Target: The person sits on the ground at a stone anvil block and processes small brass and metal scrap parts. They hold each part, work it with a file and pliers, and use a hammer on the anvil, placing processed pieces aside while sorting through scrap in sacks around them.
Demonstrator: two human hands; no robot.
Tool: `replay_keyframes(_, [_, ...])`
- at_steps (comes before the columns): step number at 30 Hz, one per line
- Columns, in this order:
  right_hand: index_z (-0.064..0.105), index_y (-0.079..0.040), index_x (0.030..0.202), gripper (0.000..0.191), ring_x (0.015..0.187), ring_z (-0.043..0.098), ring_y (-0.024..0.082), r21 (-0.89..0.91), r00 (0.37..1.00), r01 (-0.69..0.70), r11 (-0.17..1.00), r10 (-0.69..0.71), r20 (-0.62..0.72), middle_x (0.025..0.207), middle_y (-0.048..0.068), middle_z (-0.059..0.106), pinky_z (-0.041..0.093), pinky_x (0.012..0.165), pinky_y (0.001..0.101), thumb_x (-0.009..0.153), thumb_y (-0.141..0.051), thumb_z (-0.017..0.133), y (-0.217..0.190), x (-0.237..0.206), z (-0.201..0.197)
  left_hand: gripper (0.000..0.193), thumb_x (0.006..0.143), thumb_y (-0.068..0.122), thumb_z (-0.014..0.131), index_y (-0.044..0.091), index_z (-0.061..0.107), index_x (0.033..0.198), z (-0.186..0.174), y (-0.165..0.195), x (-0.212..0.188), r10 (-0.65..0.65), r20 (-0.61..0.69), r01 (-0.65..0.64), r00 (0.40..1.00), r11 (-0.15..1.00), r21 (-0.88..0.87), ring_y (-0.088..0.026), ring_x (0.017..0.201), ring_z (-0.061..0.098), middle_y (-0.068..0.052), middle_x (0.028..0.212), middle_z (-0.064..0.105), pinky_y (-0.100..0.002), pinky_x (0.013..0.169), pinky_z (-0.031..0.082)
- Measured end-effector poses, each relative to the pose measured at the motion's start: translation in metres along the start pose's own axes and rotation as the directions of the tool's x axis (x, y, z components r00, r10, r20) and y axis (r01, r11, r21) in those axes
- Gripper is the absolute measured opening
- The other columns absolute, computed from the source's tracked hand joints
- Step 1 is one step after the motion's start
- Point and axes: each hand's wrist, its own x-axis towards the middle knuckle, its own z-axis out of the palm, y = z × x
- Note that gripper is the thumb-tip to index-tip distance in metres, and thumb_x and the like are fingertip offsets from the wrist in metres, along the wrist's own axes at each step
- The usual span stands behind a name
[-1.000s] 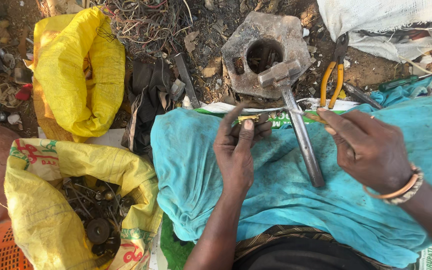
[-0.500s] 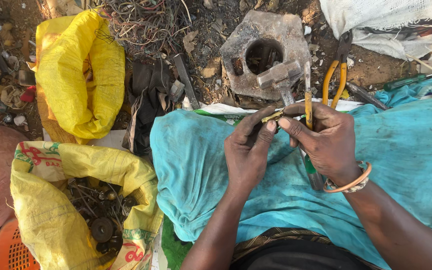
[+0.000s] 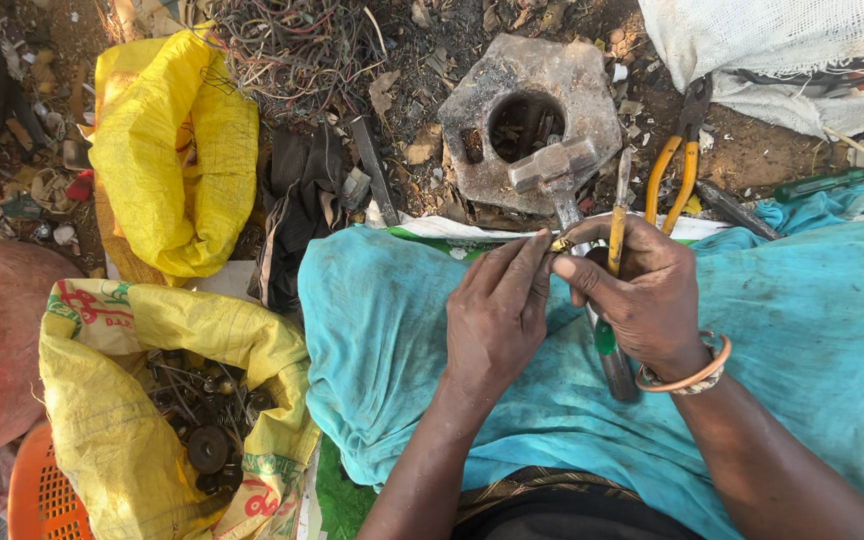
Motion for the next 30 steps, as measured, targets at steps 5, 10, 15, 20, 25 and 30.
replay_keyframes(5, [0.072, 0.002, 0.115, 0.027, 0.054, 0.054, 0.004, 0.063, 0.998, -0.064, 0.996, 0.064, 0.005, 0.073, 0.002, 0.065, 0.035, 0.041, 0.0175, 0.091, -0.009, 0.077, 0.008, -0.001, -0.007, 0.035, 0.097, 0.011, 0.072, 0.001, 0.063, 0.129, 0.007, -0.001, 0.001, 0.109, 0.067, -0.116, 0.992, 0.987, 0.111, -0.031, 0.102, 0.069, -0.014, 0.113, 0.069, -0.043, 0.085, 0.058])
replay_keyframes(10, [0.072, 0.003, 0.116, 0.028, 0.054, 0.057, 0.005, 0.181, 0.995, -0.101, 0.978, 0.102, 0.005, 0.076, 0.002, 0.067, 0.035, 0.040, 0.0181, 0.094, -0.013, 0.075, 0.007, -0.004, -0.010, 0.032, 0.098, 0.013, 0.071, -0.001, 0.061, 0.125, 0.012, -0.003, 0.001, 0.181, 0.082, -0.193, 0.980, 0.966, 0.174, -0.031, 0.098, 0.069, -0.015, 0.109, 0.069, -0.042, 0.083, 0.058])
replay_keyframes(15, [0.070, 0.004, 0.118, 0.028, 0.059, 0.060, 0.006, 0.188, 1.000, -0.002, 0.982, 0.001, 0.006, 0.084, 0.004, 0.070, 0.037, 0.043, 0.0181, 0.096, -0.012, 0.072, 0.001, -0.012, -0.005, 0.025, 0.100, 0.013, 0.069, 0.000, 0.063, 0.121, 0.011, 0.000, 0.001, 0.139, 0.094, -0.146, 0.986, 0.987, 0.070, -0.030, 0.087, 0.070, -0.013, 0.101, 0.069, -0.042, 0.075, 0.057])
replay_keyframes(20, [0.071, 0.004, 0.119, 0.029, 0.059, 0.060, 0.006, 0.140, 1.000, -0.009, 0.990, 0.008, 0.005, 0.084, 0.005, 0.070, 0.038, 0.044, 0.0187, 0.097, -0.014, 0.073, -0.001, -0.014, 0.001, 0.013, 0.106, 0.011, 0.064, 0.001, 0.066, 0.114, 0.003, 0.010, -0.001, -0.025, 0.013, 0.027, 1.000, 0.985, -0.168, -0.029, 0.080, 0.071, -0.012, 0.092, 0.068, -0.039, 0.070, 0.056])
replay_keyframes(25, [0.065, -0.001, 0.129, 0.037, 0.056, 0.057, 0.006, 0.085, 0.993, -0.117, 0.989, 0.117, 0.003, 0.089, 0.003, 0.067, 0.034, 0.040, 0.0195, 0.097, -0.020, 0.066, 0.007, -0.004, 0.001, 0.017, 0.106, 0.014, 0.064, 0.001, 0.071, 0.114, 0.008, -0.002, 0.002, -0.330, 0.079, 0.339, 0.941, 0.900, -0.274, -0.016, 0.073, 0.071, -0.008, 0.085, 0.073, -0.032, 0.066, 0.056])
replay_keyframes(30, [0.064, -0.012, 0.119, 0.036, 0.057, 0.062, 0.013, -0.040, 0.887, -0.432, 0.901, 0.433, 0.162, 0.086, 0.005, 0.069, 0.048, 0.045, 0.0285, 0.098, -0.040, 0.054, 0.047, -0.008, 0.019, 0.022, 0.107, 0.015, 0.063, -0.001, 0.069, 0.120, 0.016, -0.032, 0.000, -0.548, 0.090, 0.400, 0.831, 0.478, -0.782, -0.014, 0.079, 0.063, -0.007, 0.090, 0.071, -0.029, 0.071, 0.054])
